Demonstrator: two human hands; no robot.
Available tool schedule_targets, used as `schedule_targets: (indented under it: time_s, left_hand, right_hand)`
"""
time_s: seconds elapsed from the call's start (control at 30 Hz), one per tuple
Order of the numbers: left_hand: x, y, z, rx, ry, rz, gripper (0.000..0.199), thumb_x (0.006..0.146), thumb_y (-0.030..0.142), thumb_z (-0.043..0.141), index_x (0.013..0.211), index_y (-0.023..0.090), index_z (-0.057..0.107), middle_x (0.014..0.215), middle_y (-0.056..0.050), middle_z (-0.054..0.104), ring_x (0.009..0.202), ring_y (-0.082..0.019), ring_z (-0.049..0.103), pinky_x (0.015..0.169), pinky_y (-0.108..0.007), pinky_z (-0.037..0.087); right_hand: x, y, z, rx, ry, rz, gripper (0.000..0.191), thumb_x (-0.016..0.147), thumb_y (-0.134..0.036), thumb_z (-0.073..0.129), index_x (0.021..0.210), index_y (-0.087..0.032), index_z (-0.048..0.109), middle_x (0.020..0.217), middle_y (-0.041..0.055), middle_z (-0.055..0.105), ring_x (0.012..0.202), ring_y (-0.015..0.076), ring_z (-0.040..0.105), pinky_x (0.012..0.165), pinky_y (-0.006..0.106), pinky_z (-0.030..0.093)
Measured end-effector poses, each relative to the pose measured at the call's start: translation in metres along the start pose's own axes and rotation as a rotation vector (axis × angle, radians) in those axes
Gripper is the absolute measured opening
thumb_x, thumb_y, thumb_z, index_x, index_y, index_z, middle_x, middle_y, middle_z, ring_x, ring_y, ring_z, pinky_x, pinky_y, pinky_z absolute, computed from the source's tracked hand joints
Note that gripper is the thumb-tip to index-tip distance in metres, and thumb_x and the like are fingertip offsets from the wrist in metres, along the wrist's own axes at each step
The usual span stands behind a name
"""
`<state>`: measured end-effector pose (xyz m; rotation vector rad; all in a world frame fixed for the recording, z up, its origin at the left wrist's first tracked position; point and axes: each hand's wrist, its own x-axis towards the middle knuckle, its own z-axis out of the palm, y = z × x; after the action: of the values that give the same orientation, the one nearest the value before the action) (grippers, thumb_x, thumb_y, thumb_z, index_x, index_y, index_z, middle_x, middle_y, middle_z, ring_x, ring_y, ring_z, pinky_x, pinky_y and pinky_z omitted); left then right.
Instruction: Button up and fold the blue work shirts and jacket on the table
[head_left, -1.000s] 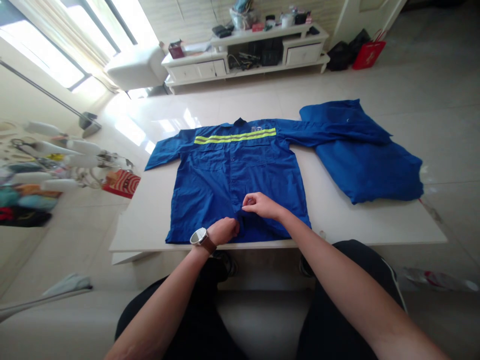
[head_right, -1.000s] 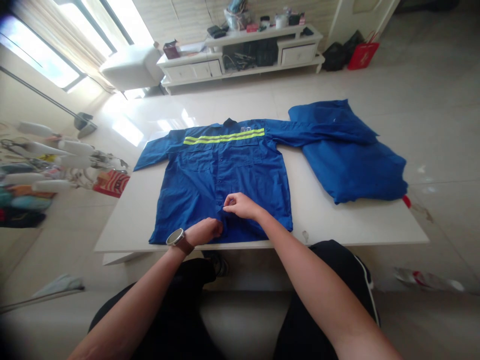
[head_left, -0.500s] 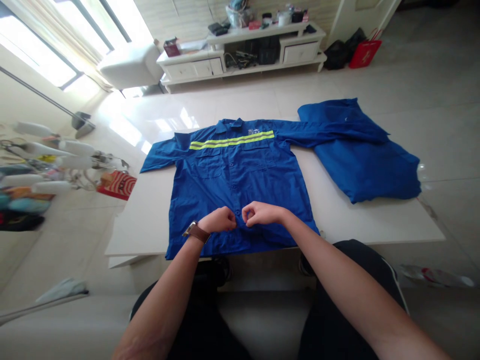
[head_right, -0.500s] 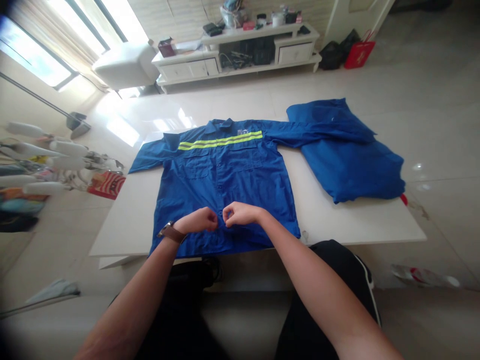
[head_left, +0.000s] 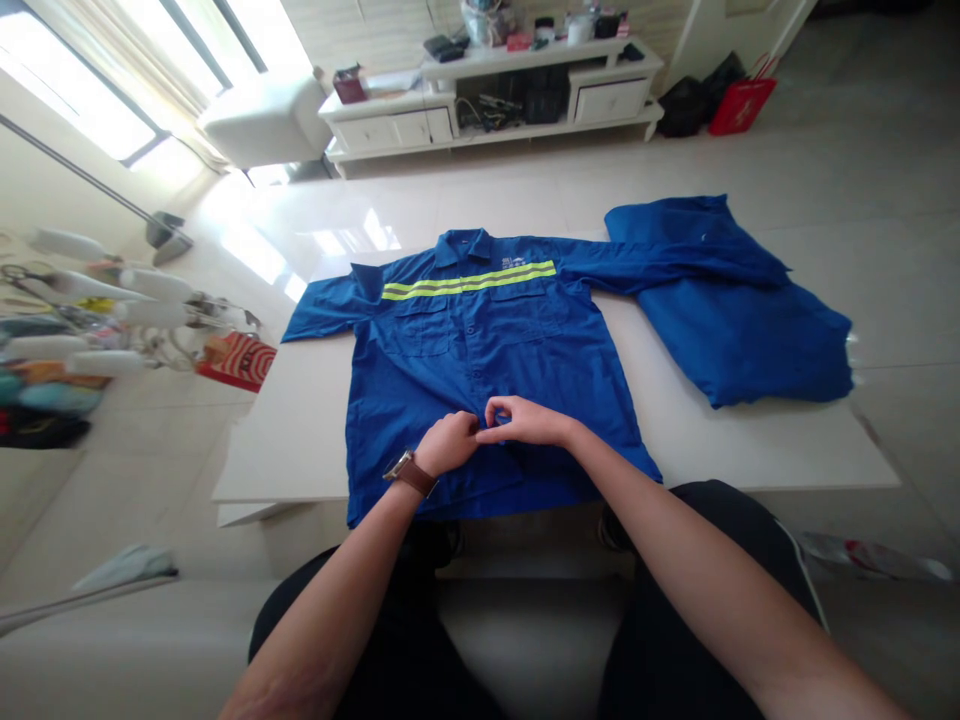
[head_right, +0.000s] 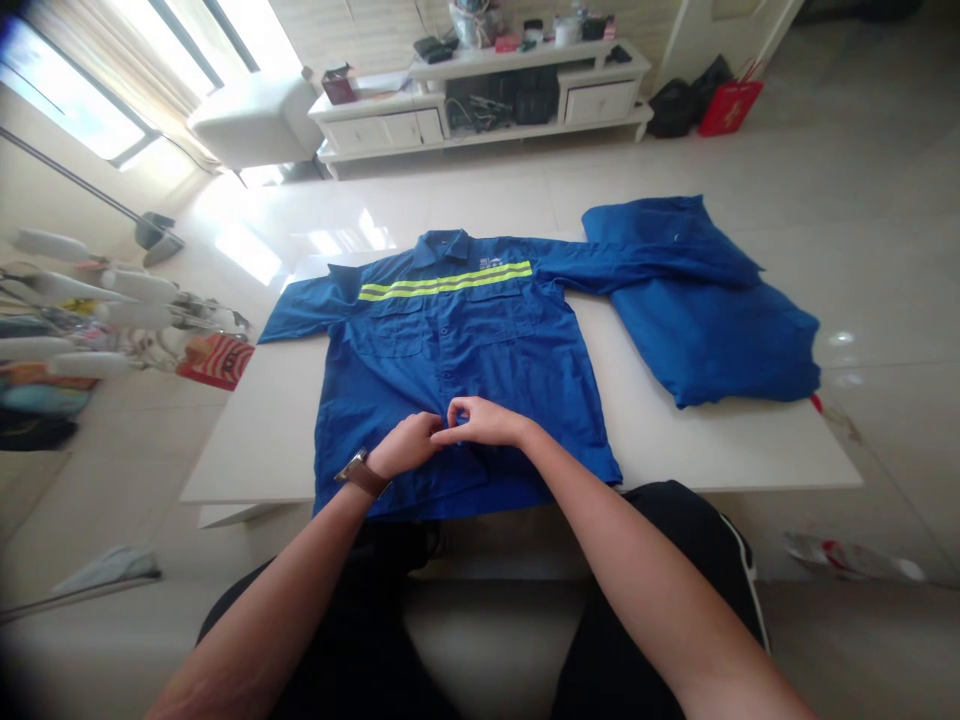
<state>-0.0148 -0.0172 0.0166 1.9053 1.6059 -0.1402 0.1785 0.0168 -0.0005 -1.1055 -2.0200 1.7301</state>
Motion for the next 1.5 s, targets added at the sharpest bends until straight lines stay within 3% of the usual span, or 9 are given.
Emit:
schedule_targets:
  time_s: [0.07, 0.2, 0.3, 0.4, 0.63, 0.77, 1.0, 1.5]
  left_hand:
    - [0.001, 0.0, -0.001, 0.011, 0.014, 0.007, 0.022, 0.089, 0.03, 0.053, 0.079, 0.022, 0.07, 0.086, -0.008, 0.076, 0.08, -0.023, 0.069, 0.066, -0.028, 0.04]
    - [0.003, 0.0, -0.001, -0.02, 0.007, 0.029, 0.027, 0.091, 0.03, 0.049, 0.073, 0.023, 0.068, 0.083, -0.007, 0.075, 0.076, -0.022, 0.068, 0.066, -0.029, 0.04]
    - [0.003, 0.002, -0.002, -0.025, 0.005, 0.007, 0.03, 0.093, 0.032, 0.048, 0.075, 0.022, 0.069, 0.084, -0.007, 0.075, 0.076, -0.022, 0.068, 0.066, -0.029, 0.04]
    - [0.002, 0.003, -0.003, -0.021, 0.011, -0.012, 0.029, 0.094, 0.032, 0.048, 0.077, 0.023, 0.069, 0.084, -0.007, 0.075, 0.076, -0.022, 0.067, 0.066, -0.029, 0.04]
    - [0.005, -0.001, 0.004, -0.024, 0.171, 0.084, 0.011, 0.089, 0.022, 0.056, 0.091, 0.022, 0.068, 0.085, -0.005, 0.074, 0.078, -0.021, 0.067, 0.066, -0.028, 0.039]
    - [0.006, -0.001, 0.003, -0.051, 0.211, 0.109, 0.016, 0.085, 0.016, 0.057, 0.091, 0.022, 0.07, 0.085, -0.004, 0.075, 0.08, -0.02, 0.067, 0.068, -0.027, 0.04]
    - [0.004, 0.001, 0.0, -0.102, 0.28, 0.054, 0.025, 0.08, 0.014, 0.059, 0.096, 0.021, 0.077, 0.08, -0.003, 0.075, 0.073, -0.018, 0.066, 0.067, -0.026, 0.042]
    - [0.006, 0.002, 0.002, -0.308, 0.221, 0.153, 0.018, 0.076, 0.015, 0.057, 0.08, 0.017, 0.075, 0.068, -0.001, 0.07, 0.067, -0.015, 0.061, 0.063, -0.024, 0.041]
  right_hand:
    - [-0.001, 0.003, 0.001, -0.193, 0.078, 0.018, 0.033, 0.07, -0.042, 0.083, 0.093, -0.022, 0.069, 0.091, 0.0, 0.069, 0.085, 0.0179, 0.059, 0.075, 0.026, 0.041]
    - [-0.001, 0.008, 0.004, -0.43, 0.252, -0.028, 0.013, 0.083, -0.029, 0.073, 0.095, -0.025, 0.076, 0.096, 0.0019, 0.07, 0.088, 0.0179, 0.063, 0.079, 0.027, 0.041]
    - [0.001, 0.009, 0.006, -0.409, 0.274, -0.166, 0.009, 0.087, -0.024, 0.071, 0.094, -0.022, 0.077, 0.099, 0.003, 0.07, 0.09, 0.016, 0.063, 0.08, 0.025, 0.042]
    - [0.004, 0.009, 0.007, -0.34, 0.274, -0.208, 0.008, 0.09, -0.017, 0.067, 0.088, -0.019, 0.075, 0.093, 0.0026, 0.07, 0.086, 0.0141, 0.062, 0.08, 0.024, 0.042]
    - [0.005, 0.014, 0.008, -0.38, 0.285, -0.14, 0.012, 0.09, -0.011, 0.061, 0.09, -0.017, 0.071, 0.093, 0.0035, 0.069, 0.085, 0.0143, 0.06, 0.077, 0.024, 0.04]
    - [0.006, 0.015, 0.008, -0.376, 0.257, -0.129, 0.013, 0.083, -0.011, 0.069, 0.095, -0.017, 0.073, 0.086, 0.001, 0.067, 0.079, 0.0133, 0.058, 0.073, 0.023, 0.04]
    - [0.006, 0.014, 0.008, -0.388, 0.319, -0.127, 0.01, 0.088, -0.013, 0.066, 0.09, -0.019, 0.074, 0.092, 0.0028, 0.067, 0.084, 0.014, 0.061, 0.078, 0.024, 0.042]
    - [0.003, 0.007, 0.01, -0.494, 0.424, 0.032, 0.012, 0.091, -0.024, 0.064, 0.093, -0.024, 0.076, 0.099, 0.0026, 0.072, 0.09, 0.0177, 0.064, 0.076, 0.026, 0.043]
